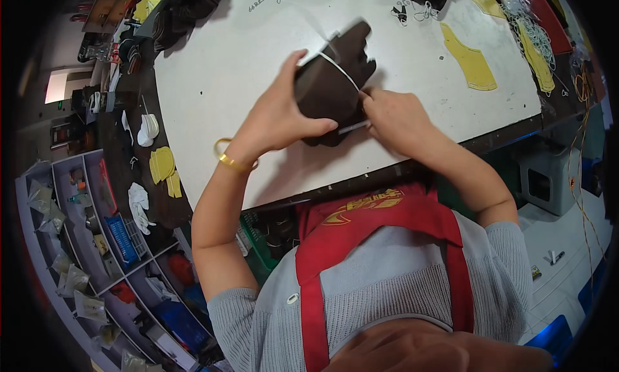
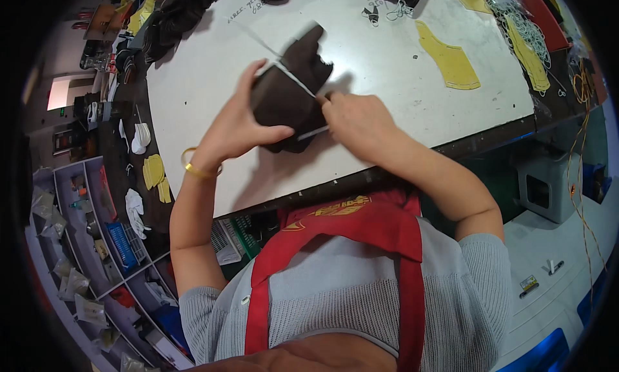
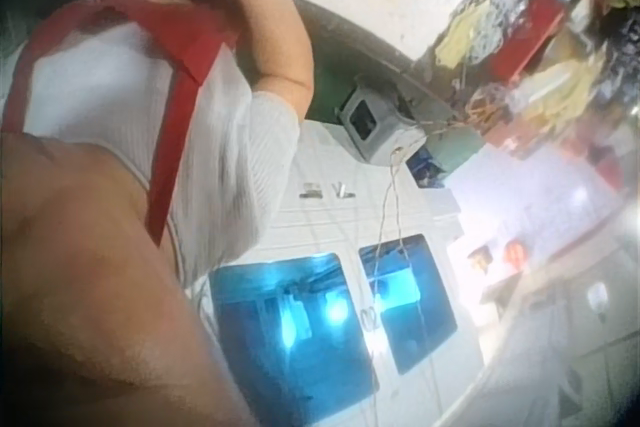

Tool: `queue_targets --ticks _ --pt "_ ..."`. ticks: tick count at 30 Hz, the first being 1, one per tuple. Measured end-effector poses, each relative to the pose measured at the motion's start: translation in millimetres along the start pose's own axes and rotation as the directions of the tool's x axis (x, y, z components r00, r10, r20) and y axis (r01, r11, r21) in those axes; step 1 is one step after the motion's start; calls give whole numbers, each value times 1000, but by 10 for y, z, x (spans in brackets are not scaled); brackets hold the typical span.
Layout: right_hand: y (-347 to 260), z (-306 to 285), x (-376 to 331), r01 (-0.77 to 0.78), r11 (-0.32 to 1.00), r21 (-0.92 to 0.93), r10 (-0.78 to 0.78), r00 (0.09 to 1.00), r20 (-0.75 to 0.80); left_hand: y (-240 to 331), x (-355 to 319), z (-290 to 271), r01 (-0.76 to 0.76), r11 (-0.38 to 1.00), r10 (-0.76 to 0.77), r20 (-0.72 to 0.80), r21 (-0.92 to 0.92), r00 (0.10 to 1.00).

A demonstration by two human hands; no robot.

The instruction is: The person unfastens a stack of leather shoe components, separates them, and traces lines on each piece using a template and a marking pen.

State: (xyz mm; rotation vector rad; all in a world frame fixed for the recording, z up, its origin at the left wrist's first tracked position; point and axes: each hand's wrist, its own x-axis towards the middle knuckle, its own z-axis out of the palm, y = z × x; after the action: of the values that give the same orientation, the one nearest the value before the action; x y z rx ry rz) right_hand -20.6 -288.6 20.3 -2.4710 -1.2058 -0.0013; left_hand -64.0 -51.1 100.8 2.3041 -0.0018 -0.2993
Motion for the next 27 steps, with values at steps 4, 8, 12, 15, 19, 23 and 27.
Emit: queue_targets --ticks 4,8,12,15,19,23,27 --pt "158 -598 -66 -73 948 309 44 994 100 -22 81 225 45 955 -28 -62 292 998" --pt "97 -522 232 -54 940 336 172 927 -332 176 -88 455 41 903 33 -164 427 986" --pt "-26 -527 297 -136 987 89 152 966 -210 323 -148 674 121 835 48 -291 536 956" --pt "141 -581 405 -160 979 127 170 983 -70 357 -165 683 153 811 31 -304 565 952" --pt "296 -485 540 -157 981 -115 138 978 -155 262 -108 671 91 794 130 -314 600 941" --pt "1041 -794 706 -584 747 -319 616 788 1 253 -81 595 79 817 97 -271 572 958" --pt "697 -861 376 -390 899 -200 311 889 -336 154 -146 556 145 863 6 -297 483 955"
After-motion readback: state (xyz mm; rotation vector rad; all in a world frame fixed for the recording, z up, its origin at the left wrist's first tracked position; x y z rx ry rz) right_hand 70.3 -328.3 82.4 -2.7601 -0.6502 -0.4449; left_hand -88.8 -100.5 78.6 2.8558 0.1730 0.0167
